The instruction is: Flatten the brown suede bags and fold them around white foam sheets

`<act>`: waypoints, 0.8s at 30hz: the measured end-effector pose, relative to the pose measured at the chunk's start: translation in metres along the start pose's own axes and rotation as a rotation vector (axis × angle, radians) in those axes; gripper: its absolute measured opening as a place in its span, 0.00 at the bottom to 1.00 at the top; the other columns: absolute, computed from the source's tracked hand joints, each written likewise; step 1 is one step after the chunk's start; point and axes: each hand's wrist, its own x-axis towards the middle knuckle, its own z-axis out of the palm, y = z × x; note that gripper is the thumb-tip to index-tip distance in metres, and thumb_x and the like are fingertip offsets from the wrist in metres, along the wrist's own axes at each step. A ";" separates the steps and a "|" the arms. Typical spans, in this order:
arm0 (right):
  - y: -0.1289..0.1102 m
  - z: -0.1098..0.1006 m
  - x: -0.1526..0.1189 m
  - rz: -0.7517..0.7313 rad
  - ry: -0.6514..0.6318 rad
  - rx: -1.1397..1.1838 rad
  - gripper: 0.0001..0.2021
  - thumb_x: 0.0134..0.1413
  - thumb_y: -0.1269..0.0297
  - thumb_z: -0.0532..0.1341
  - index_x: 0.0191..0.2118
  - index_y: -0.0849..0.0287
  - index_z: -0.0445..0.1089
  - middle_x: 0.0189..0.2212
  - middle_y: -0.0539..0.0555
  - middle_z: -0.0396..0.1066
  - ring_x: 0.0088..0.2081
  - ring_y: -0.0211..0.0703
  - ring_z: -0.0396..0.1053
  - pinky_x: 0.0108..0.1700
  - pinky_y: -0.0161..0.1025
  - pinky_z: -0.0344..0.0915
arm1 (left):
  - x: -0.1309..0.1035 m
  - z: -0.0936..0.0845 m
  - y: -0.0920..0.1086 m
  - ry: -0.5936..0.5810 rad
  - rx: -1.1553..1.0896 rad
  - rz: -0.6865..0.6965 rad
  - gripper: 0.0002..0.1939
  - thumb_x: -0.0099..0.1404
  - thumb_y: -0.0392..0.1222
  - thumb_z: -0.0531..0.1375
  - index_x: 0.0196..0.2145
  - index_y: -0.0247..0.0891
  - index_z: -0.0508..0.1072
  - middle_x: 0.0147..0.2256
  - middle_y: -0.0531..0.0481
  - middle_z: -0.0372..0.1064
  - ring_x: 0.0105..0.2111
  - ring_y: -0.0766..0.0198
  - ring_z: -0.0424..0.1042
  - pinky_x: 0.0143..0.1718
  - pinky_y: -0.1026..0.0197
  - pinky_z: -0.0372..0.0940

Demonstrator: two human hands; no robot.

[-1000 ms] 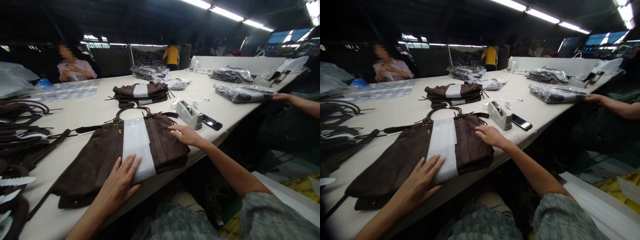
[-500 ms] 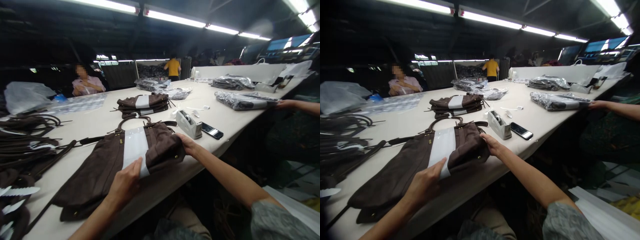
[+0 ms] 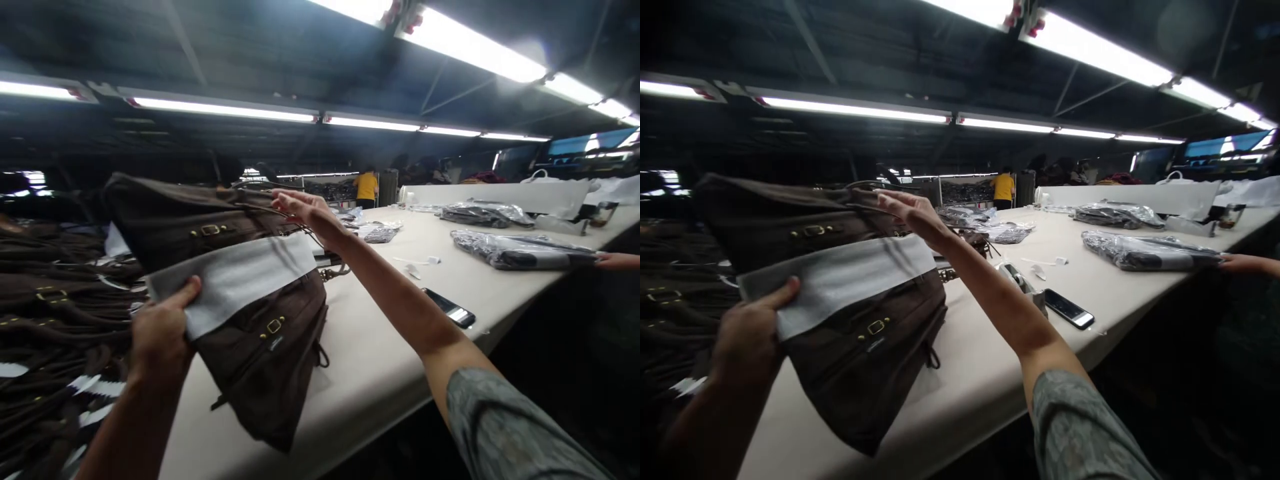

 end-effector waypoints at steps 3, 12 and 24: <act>0.039 0.008 -0.042 -0.085 -0.068 -0.378 0.18 0.61 0.55 0.62 0.51 0.60 0.75 0.52 0.58 0.73 0.55 0.47 0.68 0.60 0.45 0.61 | -0.003 -0.036 -0.053 0.128 -0.019 -0.102 0.13 0.60 0.29 0.64 0.44 0.31 0.76 0.42 0.48 0.76 0.34 0.67 0.75 0.41 0.65 0.75; 0.168 0.020 -0.179 0.374 -0.673 -0.790 0.28 0.69 0.50 0.49 0.69 0.56 0.55 0.69 0.56 0.49 0.71 0.53 0.43 0.70 0.56 0.39 | -0.038 -0.101 -0.146 0.241 0.004 -0.430 0.09 0.64 0.28 0.60 0.43 0.29 0.75 0.42 0.43 0.76 0.44 0.64 0.75 0.54 0.61 0.69; 0.147 -0.003 -0.222 0.285 0.048 -0.674 0.15 0.61 0.62 0.57 0.47 0.57 0.77 0.53 0.58 0.73 0.57 0.48 0.68 0.64 0.48 0.60 | -0.048 -0.165 -0.102 -0.306 0.341 -0.801 0.17 0.56 0.32 0.68 0.45 0.32 0.76 0.38 0.39 0.78 0.38 0.53 0.79 0.39 0.57 0.76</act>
